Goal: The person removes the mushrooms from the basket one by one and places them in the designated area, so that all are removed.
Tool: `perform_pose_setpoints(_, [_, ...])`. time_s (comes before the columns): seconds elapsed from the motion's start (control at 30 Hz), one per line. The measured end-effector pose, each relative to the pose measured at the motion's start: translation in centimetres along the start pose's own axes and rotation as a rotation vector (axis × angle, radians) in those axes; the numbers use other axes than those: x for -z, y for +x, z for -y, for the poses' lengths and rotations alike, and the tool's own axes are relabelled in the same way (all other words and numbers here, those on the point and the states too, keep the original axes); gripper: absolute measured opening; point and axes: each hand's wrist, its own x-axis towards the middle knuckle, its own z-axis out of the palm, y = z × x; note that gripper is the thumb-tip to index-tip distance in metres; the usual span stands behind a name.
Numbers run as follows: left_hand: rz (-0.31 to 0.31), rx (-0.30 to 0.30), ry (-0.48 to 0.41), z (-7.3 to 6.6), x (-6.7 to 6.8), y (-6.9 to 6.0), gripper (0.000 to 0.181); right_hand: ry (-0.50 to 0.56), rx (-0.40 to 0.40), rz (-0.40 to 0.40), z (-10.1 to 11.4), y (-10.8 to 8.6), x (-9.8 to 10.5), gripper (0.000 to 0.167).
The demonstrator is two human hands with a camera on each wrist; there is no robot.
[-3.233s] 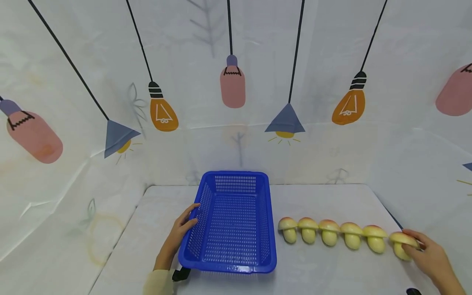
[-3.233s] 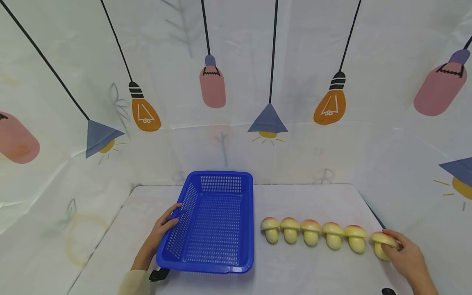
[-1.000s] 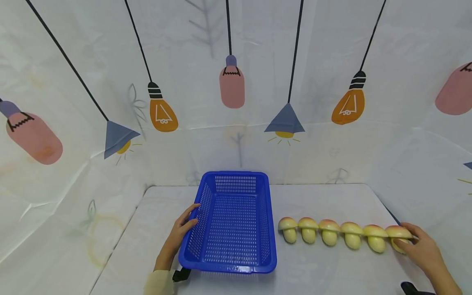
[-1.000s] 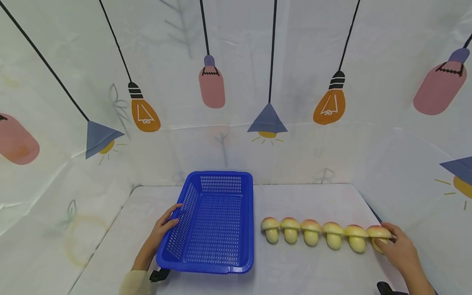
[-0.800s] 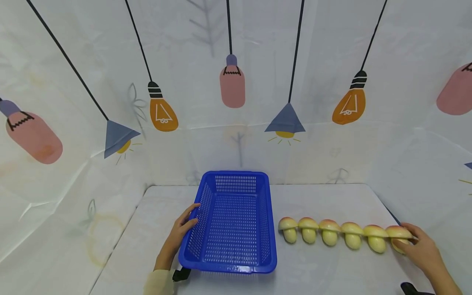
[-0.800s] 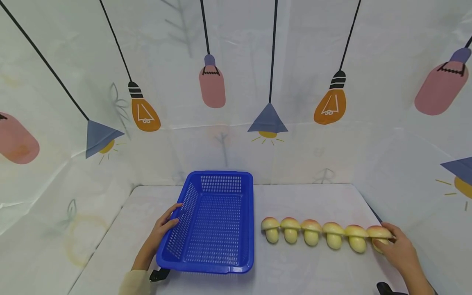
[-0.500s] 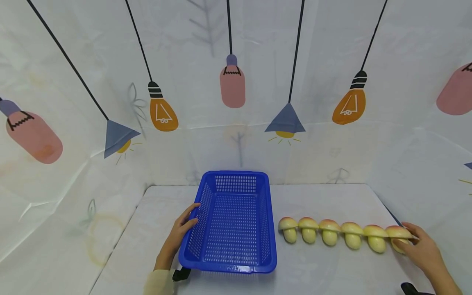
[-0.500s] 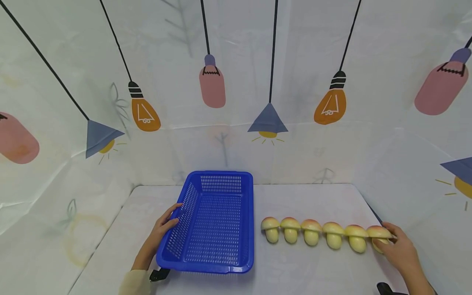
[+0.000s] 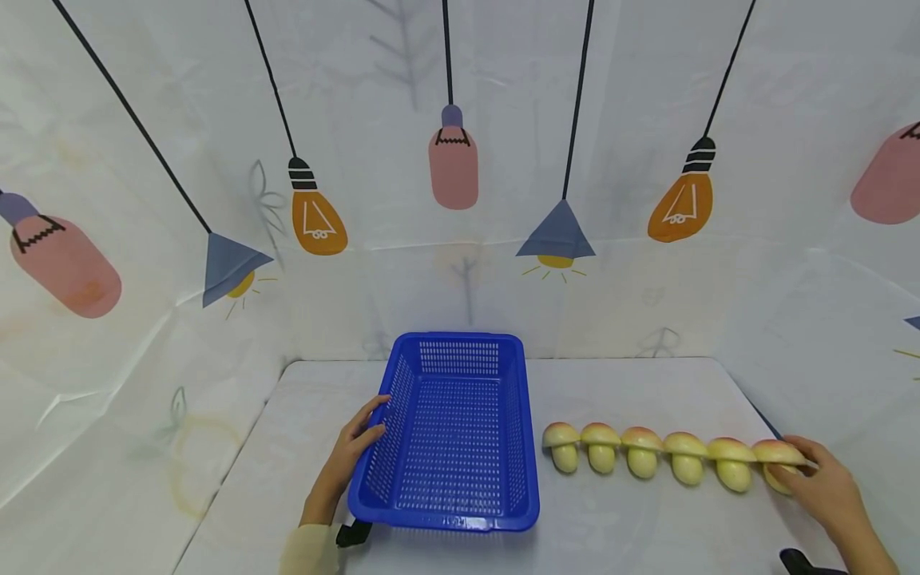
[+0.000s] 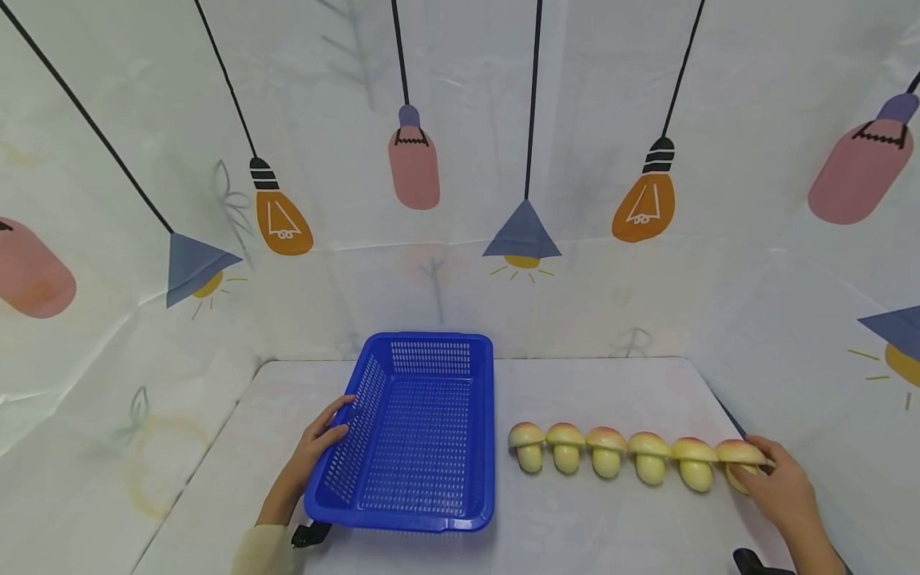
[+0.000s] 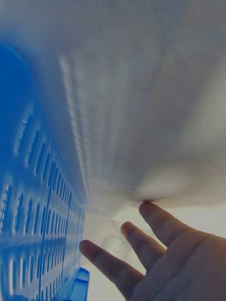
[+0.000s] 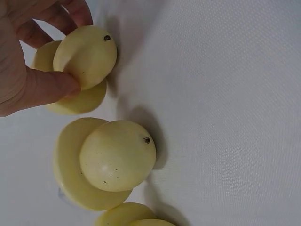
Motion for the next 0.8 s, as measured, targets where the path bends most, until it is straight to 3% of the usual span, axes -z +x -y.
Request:
perform_pose_setpoints(0.27, [0.010,-0.004,-0.015,-0.1,-0.1,0.1,0.055,-0.005,-0.041,0.012,0.3,-0.2,-0.1,0.070])
perform_pose_setpoints(0.57, [0.009,0.020,-0.011,-0.2,-0.5,0.5,0.056,-0.038,0.005,-0.025,0.1,-0.7,0.4,0.067])
perform_pose_setpoints(0.8, [0.007,0.038,0.037,-0.3,-0.4,1.0,0.055,-0.050,0.005,0.007,0.1,-1.0,0.8,0.073])
